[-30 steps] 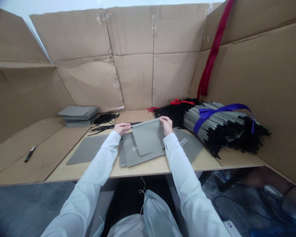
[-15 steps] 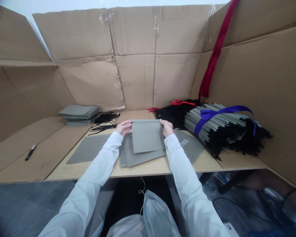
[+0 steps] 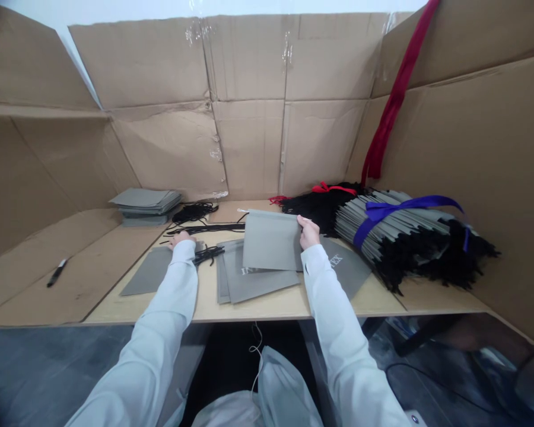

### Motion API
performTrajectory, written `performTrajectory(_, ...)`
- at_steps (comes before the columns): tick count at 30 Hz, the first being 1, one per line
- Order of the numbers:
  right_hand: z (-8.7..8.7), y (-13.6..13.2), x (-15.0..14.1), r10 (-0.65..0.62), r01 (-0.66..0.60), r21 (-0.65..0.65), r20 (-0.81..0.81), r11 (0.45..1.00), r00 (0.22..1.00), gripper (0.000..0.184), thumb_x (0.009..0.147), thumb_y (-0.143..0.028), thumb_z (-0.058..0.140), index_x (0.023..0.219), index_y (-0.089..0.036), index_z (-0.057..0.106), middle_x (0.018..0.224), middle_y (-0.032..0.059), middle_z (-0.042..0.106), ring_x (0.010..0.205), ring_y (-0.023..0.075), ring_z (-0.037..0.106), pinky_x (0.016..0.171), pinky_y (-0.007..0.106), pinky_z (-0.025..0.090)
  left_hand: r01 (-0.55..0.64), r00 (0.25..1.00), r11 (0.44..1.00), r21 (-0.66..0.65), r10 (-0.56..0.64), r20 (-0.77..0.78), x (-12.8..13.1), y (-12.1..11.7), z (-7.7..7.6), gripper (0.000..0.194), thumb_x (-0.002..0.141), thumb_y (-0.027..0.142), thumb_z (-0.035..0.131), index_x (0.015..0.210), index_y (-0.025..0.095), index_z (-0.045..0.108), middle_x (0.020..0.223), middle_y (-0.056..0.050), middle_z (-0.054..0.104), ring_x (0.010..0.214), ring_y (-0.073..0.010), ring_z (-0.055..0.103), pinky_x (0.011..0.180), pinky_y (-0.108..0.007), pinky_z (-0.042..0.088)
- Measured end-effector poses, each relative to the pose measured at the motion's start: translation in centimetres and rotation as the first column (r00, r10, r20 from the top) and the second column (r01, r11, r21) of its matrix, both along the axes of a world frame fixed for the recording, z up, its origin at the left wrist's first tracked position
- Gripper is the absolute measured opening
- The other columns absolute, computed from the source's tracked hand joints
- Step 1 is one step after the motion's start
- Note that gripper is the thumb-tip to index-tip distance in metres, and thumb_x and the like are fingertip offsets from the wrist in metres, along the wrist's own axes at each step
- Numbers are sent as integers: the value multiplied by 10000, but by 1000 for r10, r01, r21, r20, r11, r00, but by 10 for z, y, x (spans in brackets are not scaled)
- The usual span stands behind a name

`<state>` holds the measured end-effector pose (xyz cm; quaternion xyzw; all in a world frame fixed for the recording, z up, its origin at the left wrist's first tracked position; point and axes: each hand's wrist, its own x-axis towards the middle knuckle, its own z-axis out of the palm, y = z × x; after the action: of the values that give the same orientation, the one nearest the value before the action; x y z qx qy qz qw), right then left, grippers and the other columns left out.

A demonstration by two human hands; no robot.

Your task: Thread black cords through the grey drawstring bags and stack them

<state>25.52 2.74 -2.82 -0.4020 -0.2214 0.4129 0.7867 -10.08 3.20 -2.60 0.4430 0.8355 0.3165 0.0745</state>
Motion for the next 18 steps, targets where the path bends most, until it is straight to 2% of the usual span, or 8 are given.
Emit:
performTrajectory(3, -1, 1, 1, 2, -2, 4, -11, 1000, 1000, 144, 466, -149, 700, 533, -142, 573, 547, -29, 555, 585, 79, 520, 605, 209, 452, -66, 991, 998, -23, 63, -116, -6, 0, -8, 286, 634, 190, 527, 907, 121, 577, 1104, -192, 471, 1090, -332, 346, 791, -470, 328)
performTrajectory(5, -1, 0, 1, 11, -11, 1, -20, 1000, 1000, 140, 465, -145, 697, 531, -140, 574, 546, -27, 556, 579, 78, 518, 595, 207, 452, -41, 989, 999, 2, 41, -140, -9, 1, -9, 258, 633, 139, 514, 880, 117, 586, 1054, -181, 499, 1039, -307, 406, 794, -426, 343)
performTrajectory(8, -1, 0, 1, 9, -10, -10, -11, 1000, 1000, 144, 462, -150, 698, 532, -142, 573, 545, -27, 557, 574, 83, 519, 585, 214, 456, 22, 996, 999, 46, -18, -86, -16, 4, -8, 257, 608, 53, 507, 845, 98, 596, 1002, -180, 517, 957, -265, 482, 772, -355, 378)
performTrajectory(11, -1, 0, 0, -1, 1, -15, 3, 1000, 1000, 143, 465, -152, 696, 535, -143, 572, 553, -25, 558, 586, 85, 524, 595, 216, 457, 40, 999, 980, 195, -44, 17, -20, 7, -2, 244, 591, 22, 509, 798, 111, 602, 951, -148, 546, 940, -241, 498, 809, -348, 371)
performTrajectory(13, -1, 0, 0, -5, 5, -12, 1, 1000, 1000, 136, 470, -145, 692, 538, -142, 575, 558, -26, 559, 593, 83, 525, 603, 211, 456, 28, 986, 924, 381, -88, 143, -19, 9, 6, 213, 588, 35, 520, 756, 137, 604, 881, -104, 576, 906, -218, 516, 836, -354, 363)
performTrajectory(15, -1, 1, 0, -9, 9, -4, -4, 1000, 1000, 127, 474, -137, 687, 539, -143, 578, 562, -27, 561, 596, 79, 524, 606, 203, 454, -16, 903, 831, 556, -227, 366, -16, 9, 17, 175, 588, 62, 538, 729, 145, 598, 779, -67, 595, 804, -180, 553, 807, -342, 396)
performTrajectory(16, -2, 1, 0, -12, 12, -1, -4, 1000, 1000, 122, 475, -134, 684, 538, -144, 579, 561, -28, 561, 597, 78, 523, 604, 201, 453, -49, 806, 784, 619, -335, 488, -14, 9, 24, 159, 586, 77, 551, 727, 138, 593, 734, -56, 597, 740, -157, 567, 773, -328, 421)
performTrajectory(18, -2, 1, 0, -21, 21, -3, 4, 1000, 1000, 119, 477, -132, 681, 532, -146, 577, 553, -30, 559, 591, 77, 520, 596, 200, 452, -104, 537, 703, 703, -555, 635, -8, 5, 36, 162, 577, 97, 581, 737, 123, 583, 691, -47, 599, 653, -122, 576, 726, -302, 453)
